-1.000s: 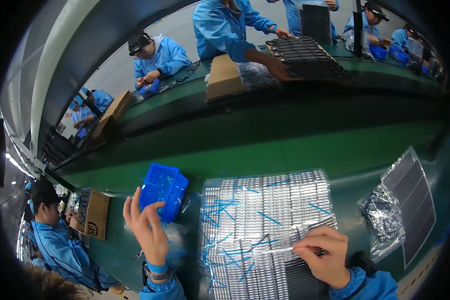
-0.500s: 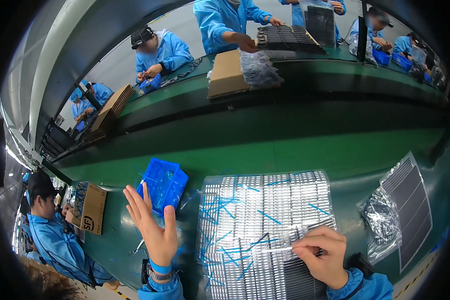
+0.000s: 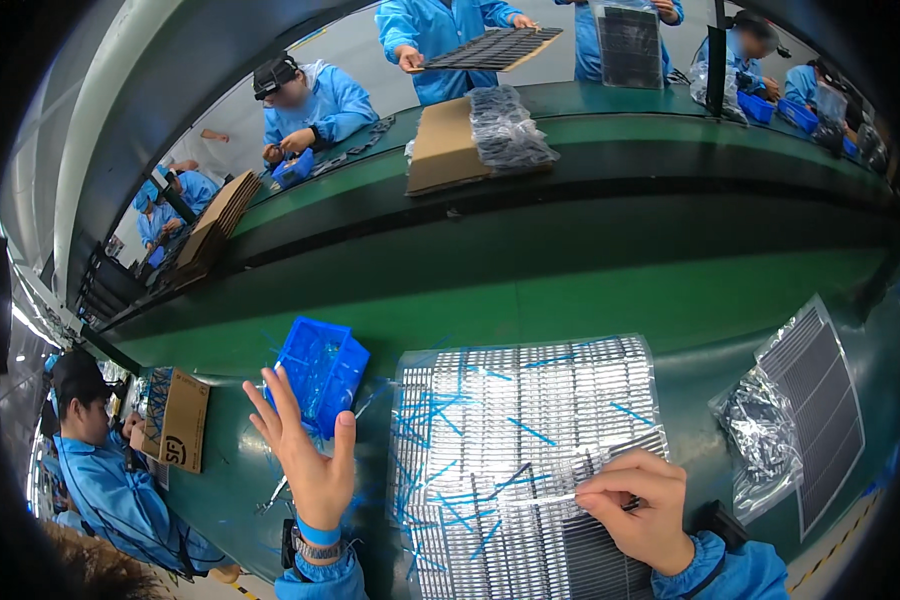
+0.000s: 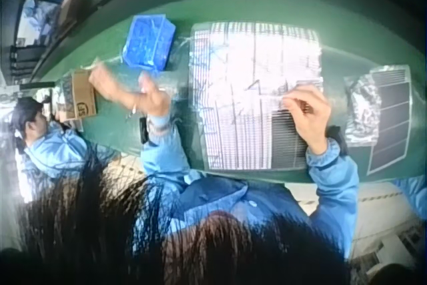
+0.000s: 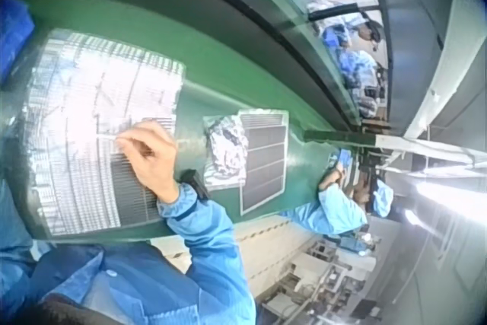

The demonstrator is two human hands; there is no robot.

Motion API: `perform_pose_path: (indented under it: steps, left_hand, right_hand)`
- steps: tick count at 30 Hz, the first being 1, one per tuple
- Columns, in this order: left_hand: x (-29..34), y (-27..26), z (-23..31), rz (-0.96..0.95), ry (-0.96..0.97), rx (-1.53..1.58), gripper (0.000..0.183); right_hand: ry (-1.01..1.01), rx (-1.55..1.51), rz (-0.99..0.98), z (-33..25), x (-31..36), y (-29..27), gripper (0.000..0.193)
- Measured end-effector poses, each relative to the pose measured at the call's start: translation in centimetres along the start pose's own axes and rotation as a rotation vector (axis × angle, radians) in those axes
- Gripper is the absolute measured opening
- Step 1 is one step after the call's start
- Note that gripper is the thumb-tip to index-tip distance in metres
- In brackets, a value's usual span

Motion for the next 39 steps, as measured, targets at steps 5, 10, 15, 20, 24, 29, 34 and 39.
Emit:
perform_pose_path:
  steps: [5,10,15,20,24,29,34,39]
  left_hand:
    - [0.0,-1.6,0.3,0.129,0.011,0.113,0.086]
    - [1.8,-6.8,1.4,0.576,0.199,0.281,0.076]
    - [-0.6,-1.6,-0.2,0.073,-0.029,-0.016,0.056]
    - [0.3,-3.8,2.1,0.268,0.104,0.113,0.059]
    - [1.3,-3.5,4.6,0.177,0.215,0.197,0.057]
    - [4.0,-0.8,10.4,-0.18,0.622,0.474,0.032]
    - [7.3,1.8,14.2,-0.399,0.92,0.639,0.023]
    - [10.8,4.7,15.1,-0.53,0.922,0.646,0.023]
  right_hand:
    - [-0.002,0.01,-0.003,0.1,0.1,0.1,0.012]
    - [-0.005,0.004,-0.017,0.0,-0.5,0.7,0.012]
    - [-0.021,0.022,0.033,-0.1,0.0,0.0,0.013]
    - [-0.042,0.006,-0.007,-0.3,-0.4,0.5,0.012]
    - [-0.037,0.019,0.001,-0.4,-0.1,-0.1,0.011]
    - [-0.042,0.1,-0.053,-0.3,-0.1,0.2,0.014]
    - [-0.075,0.176,-0.029,-0.9,-0.4,-2.5,0.013]
    - [-0.067,0.489,-0.323,-0.5,1.9,-1.2,0.015]
Point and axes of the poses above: each hand's wrist, its own x-axis away from the middle knuckle, its own y-axis out of the palm, z = x × y, the point moved 9 cm from there along -x, towards the middle knuckle, and after that the axes turned 5 degrees about -z, right-handed, at the moved point
